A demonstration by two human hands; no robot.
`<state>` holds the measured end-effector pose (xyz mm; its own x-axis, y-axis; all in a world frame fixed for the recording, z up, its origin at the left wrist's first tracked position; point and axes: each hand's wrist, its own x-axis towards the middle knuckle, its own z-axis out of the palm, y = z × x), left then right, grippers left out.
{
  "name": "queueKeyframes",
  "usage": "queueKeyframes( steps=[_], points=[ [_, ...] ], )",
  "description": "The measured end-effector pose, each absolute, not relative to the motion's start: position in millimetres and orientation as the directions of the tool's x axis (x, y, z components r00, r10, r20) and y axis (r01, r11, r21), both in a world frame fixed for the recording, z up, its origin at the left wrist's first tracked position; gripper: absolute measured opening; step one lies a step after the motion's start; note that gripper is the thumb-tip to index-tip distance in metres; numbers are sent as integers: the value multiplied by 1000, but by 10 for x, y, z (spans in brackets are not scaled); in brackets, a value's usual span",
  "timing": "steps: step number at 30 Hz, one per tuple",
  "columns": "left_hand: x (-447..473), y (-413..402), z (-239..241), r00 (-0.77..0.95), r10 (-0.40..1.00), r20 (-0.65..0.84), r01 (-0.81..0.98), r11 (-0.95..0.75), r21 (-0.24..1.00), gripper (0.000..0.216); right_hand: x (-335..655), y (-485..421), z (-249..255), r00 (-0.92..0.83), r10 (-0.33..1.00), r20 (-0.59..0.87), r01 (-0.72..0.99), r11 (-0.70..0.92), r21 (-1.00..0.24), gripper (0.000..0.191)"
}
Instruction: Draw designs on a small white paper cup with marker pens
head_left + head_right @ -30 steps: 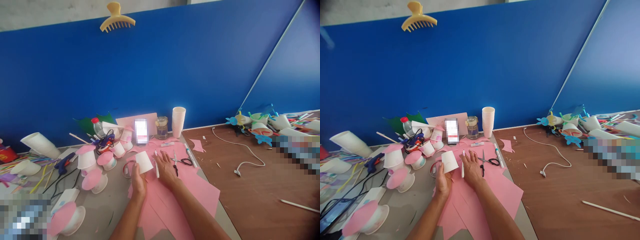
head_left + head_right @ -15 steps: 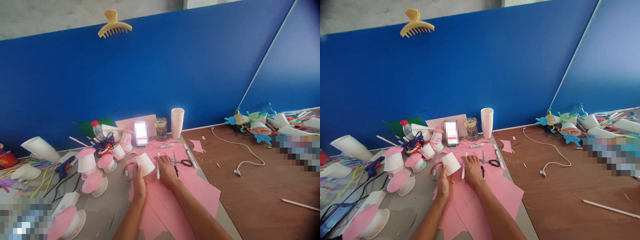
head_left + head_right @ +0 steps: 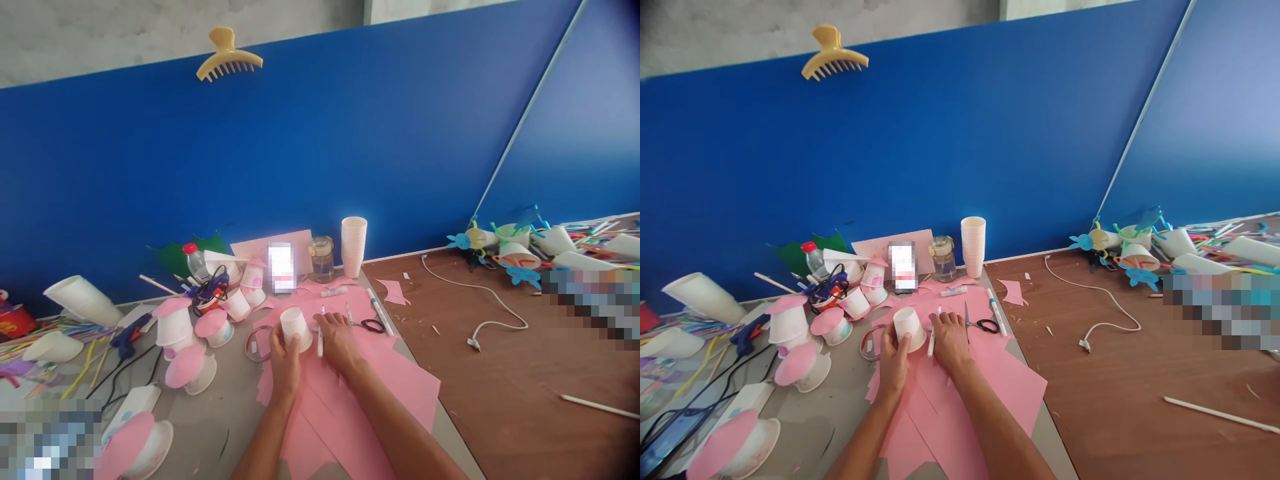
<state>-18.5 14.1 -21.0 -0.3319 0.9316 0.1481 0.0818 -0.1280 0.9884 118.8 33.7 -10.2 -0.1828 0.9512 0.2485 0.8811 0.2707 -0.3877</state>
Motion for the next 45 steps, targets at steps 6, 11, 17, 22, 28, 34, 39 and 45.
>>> queueKeyframes(
  steps=[6, 11, 17, 22, 28, 34, 39, 45],
  points=[
    [-185, 147, -279, -306, 937, 167, 131, -132, 983, 53, 1168, 353, -150, -213, 934, 287, 873, 314, -373, 32],
    [-163, 148, -293, -342, 932, 117, 92, -91, 992, 62, 1197, 352, -155, -75, 913, 402, 835, 278, -475, 40],
    [-165, 125, -306, -391, 891, 231, 187, -169, 968, 60, 1215, 413, -225, 161, 811, 563, 528, 411, -743, 35],
    [-165, 39, -196, -379, 782, 496, 392, -350, 851, 43, 1158, 385, -118, 334, 865, 373, 70, 372, -926, 27],
    [-112, -93, -99, -228, 786, 575, 304, -503, 809, 22, 1089, 182, 169, 298, 921, 252, -213, 321, -923, 22],
    [-22, -197, -61, -125, 911, 393, 22, -394, 919, 25, 996, 72, 279, 107, 978, 178, -395, 206, -895, 19],
    [10, -208, 24, -141, 920, 367, -17, -372, 928, 33, 937, 49, 267, -24, 986, 165, -413, 141, -900, 20],
    [-9, -187, 37, -184, 894, 409, 54, -407, 912, 25, 942, 26, 256, 10, 968, 252, -251, 247, -936, 15]
  ],
)
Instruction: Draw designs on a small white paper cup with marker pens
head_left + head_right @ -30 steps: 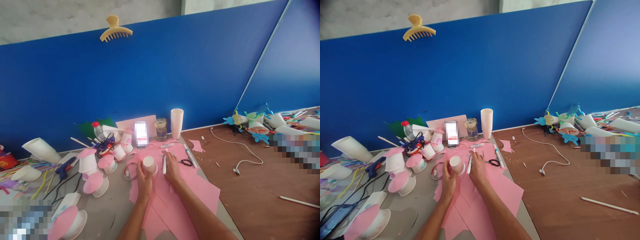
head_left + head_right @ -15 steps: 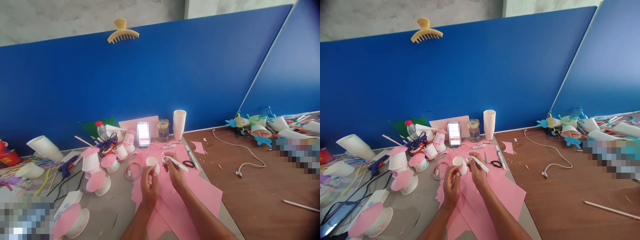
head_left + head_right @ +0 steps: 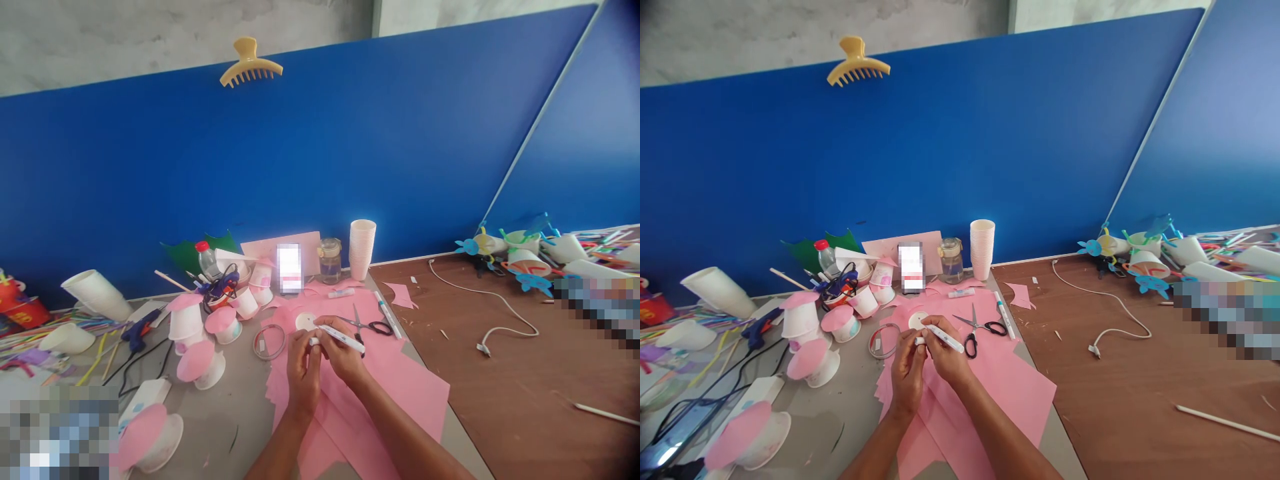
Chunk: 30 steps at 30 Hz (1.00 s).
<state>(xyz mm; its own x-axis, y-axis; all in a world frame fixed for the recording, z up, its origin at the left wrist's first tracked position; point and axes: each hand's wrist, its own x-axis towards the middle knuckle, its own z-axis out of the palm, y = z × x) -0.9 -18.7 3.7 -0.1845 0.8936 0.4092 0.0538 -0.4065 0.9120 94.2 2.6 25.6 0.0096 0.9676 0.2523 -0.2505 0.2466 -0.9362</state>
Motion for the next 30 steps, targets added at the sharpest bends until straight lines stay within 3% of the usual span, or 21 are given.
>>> queueKeyframes(
  steps=[5, 9, 13, 18, 24, 30],
  points=[
    [12, -198, 54, -213, 900, 380, 17, -385, 923, 21, 933, 27, 166, 2, 941, 339, -155, 335, -929, 15],
    [31, -210, 61, -257, 913, 317, -23, -334, 942, 28, 949, 54, 122, 103, 915, 389, -138, 401, -906, 25],
    [28, -187, 26, -260, 924, 280, -7, -292, 956, 28, 1012, 113, 159, 223, 939, 262, -284, 320, -904, 36],
    [6, -148, -18, -294, 916, 273, 52, -270, 961, 27, 1067, 157, 210, 153, 977, 146, -493, 204, -846, 42],
    [-2, -149, -50, -227, 921, 318, 69, -310, 948, 24, 1073, 159, 223, 147, 983, 109, -503, 169, -848, 41],
    [-17, -137, -96, -167, 900, 402, 143, -381, 913, 21, 1084, 150, 278, 144, 979, 144, -398, 190, -897, 46]
  ],
)
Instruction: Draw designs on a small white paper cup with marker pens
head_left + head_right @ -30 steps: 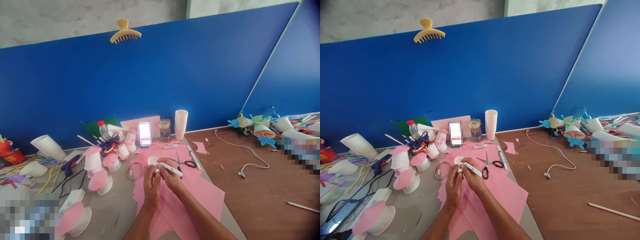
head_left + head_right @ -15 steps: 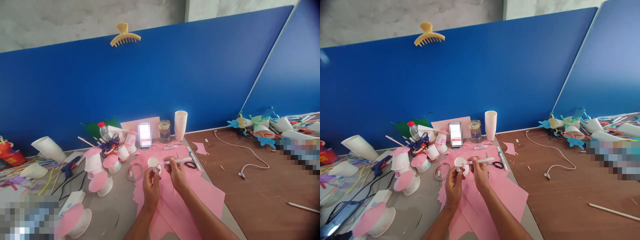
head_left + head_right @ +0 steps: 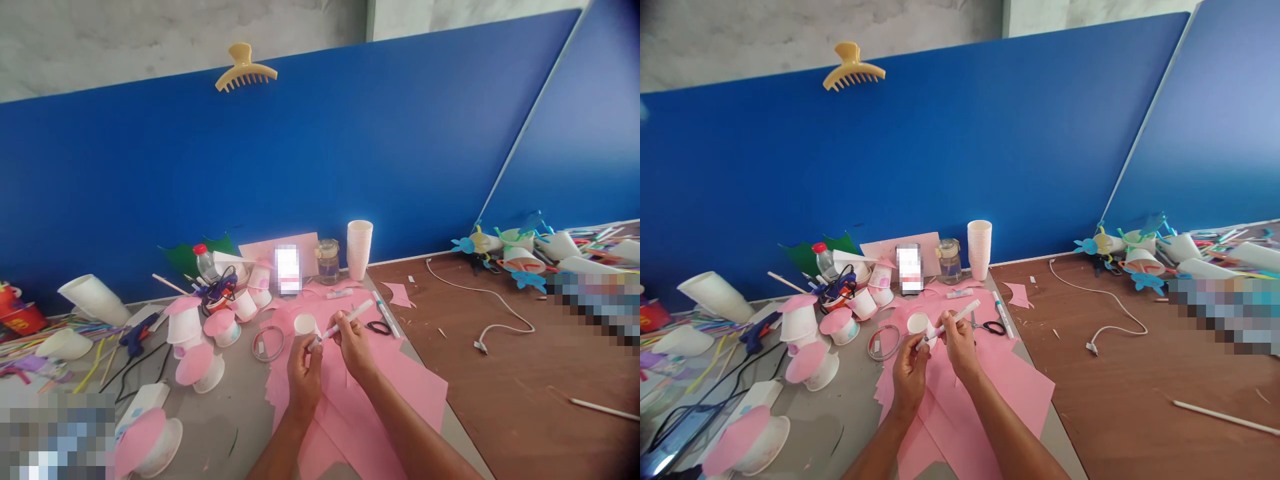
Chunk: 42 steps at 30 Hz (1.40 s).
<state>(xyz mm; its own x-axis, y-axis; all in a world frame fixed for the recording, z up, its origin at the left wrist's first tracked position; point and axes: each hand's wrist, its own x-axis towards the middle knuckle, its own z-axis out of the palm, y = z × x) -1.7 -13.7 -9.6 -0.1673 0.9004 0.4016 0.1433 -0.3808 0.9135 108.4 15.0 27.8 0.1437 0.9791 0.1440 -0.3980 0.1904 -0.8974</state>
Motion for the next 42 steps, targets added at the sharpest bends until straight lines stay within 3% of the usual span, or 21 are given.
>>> queueKeyframes(
  steps=[8, 13, 17, 20, 25, 34, 42],
  points=[
    [-14, -136, -61, -43, 890, 454, 224, -435, 872, 23, 1048, 173, 203, 55, 985, 164, -276, 173, -946, 43],
    [-29, -134, -112, -40, 920, 391, 281, -365, 888, 27, 1020, 197, 140, 32, 995, 92, -313, 98, -945, 43],
    [-25, -143, -123, -29, 938, 347, 312, -321, 894, 31, 994, 199, 110, 110, 988, 108, -287, 136, -948, 40],
    [-6, -157, -111, 28, 940, 339, 347, -328, 879, 31, 1011, 222, 104, 175, 979, 108, -416, 173, -893, 34],
    [22, -158, -120, 72, 954, 292, 367, -298, 881, 30, 1154, 312, 113, 193, 981, 25, -700, 156, -697, 32],
    [26, -131, -156, 90, 956, 280, 398, -292, 870, 31, 1136, 285, 125, 130, 991, -10, -722, 88, -686, 53],
    [38, -146, -227, 89, 947, 308, 479, -311, 821, 34, 1061, 231, 157, 147, 988, -43, -746, 82, -661, 54]
  ],
)
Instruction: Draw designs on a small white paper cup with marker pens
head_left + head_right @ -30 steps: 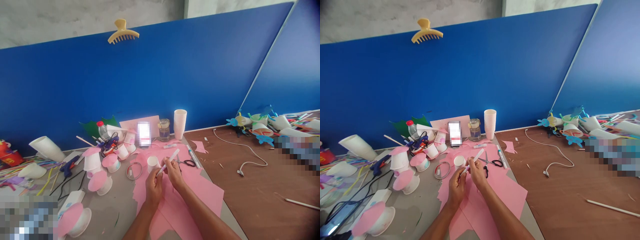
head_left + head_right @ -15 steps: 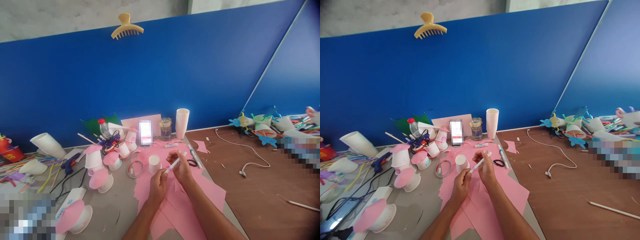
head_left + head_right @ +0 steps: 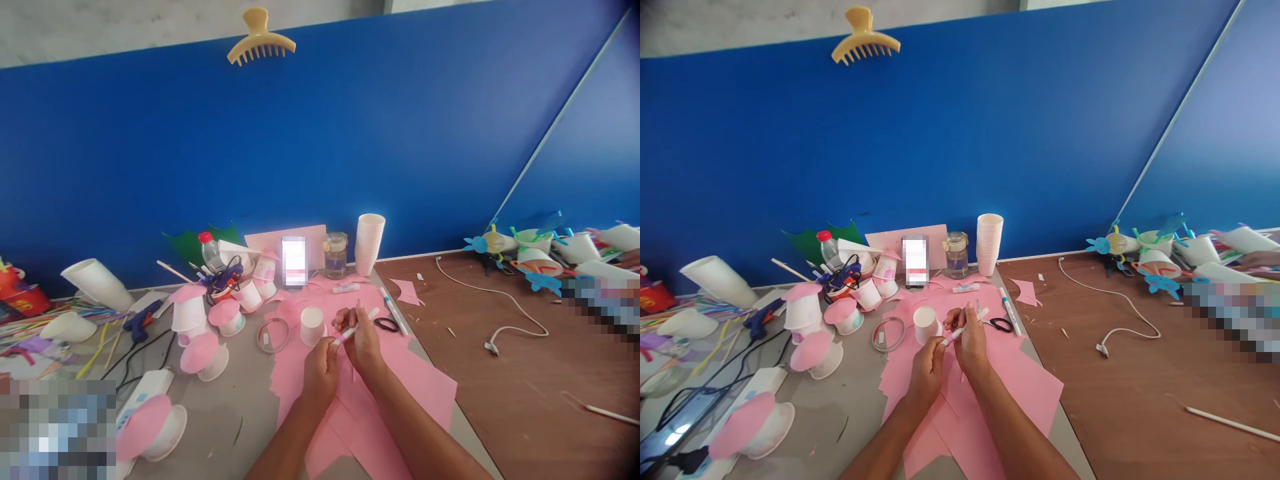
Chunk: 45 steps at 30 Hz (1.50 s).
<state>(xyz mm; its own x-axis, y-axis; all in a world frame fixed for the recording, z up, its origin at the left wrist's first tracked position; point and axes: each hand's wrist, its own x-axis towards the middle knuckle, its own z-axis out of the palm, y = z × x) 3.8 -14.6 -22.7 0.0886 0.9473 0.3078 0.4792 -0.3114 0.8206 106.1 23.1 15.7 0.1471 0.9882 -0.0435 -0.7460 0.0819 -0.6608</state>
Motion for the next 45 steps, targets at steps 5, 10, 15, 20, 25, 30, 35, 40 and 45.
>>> queueKeyframes(
  steps=[5, 10, 15, 20, 25, 30, 35, 40, 45],
  points=[
    [36, -151, -242, 91, 931, 353, 487, -351, 800, 35, 1021, 201, 165, 132, 991, 9, -743, 105, -661, 52],
    [41, -169, -256, 77, 918, 390, 490, -375, 787, 35, 1000, 178, 157, 141, 990, 22, -746, 121, -655, 53],
    [39, -173, -260, 90, 909, 406, 506, -393, 768, 31, 982, 152, 171, 168, 986, 10, -705, 127, -698, 52],
    [38, -171, -256, 110, 907, 406, 516, -401, 757, 31, 961, 138, 167, 172, 985, 28, -671, 138, -728, 53],
    [22, -163, -227, 118, 920, 374, 504, -380, 776, 32, 960, 156, 121, 131, 991, 10, -713, 101, -694, 51],
    [-52, -110, -191, 125, 922, 367, 519, -376, 768, 35, 948, 175, 101, 102, 995, -3, -756, 76, -650, 49],
    [-98, -74, -179, 109, 911, 397, 578, -383, 720, 34, 1098, 312, 85, 275, 961, 22, -646, 202, -736, 39],
    [-101, -75, -189, 87, 889, 450, 633, -398, 664, 31, 1565, 493, 66, 727, 682, 87, -191, 321, -928, 21],
    [-72, -83, -219, 124, 885, 449, 723, -391, 570, 26, 1878, 529, -49, 696, 612, 376, 542, -104, -834, 23]
  ],
)
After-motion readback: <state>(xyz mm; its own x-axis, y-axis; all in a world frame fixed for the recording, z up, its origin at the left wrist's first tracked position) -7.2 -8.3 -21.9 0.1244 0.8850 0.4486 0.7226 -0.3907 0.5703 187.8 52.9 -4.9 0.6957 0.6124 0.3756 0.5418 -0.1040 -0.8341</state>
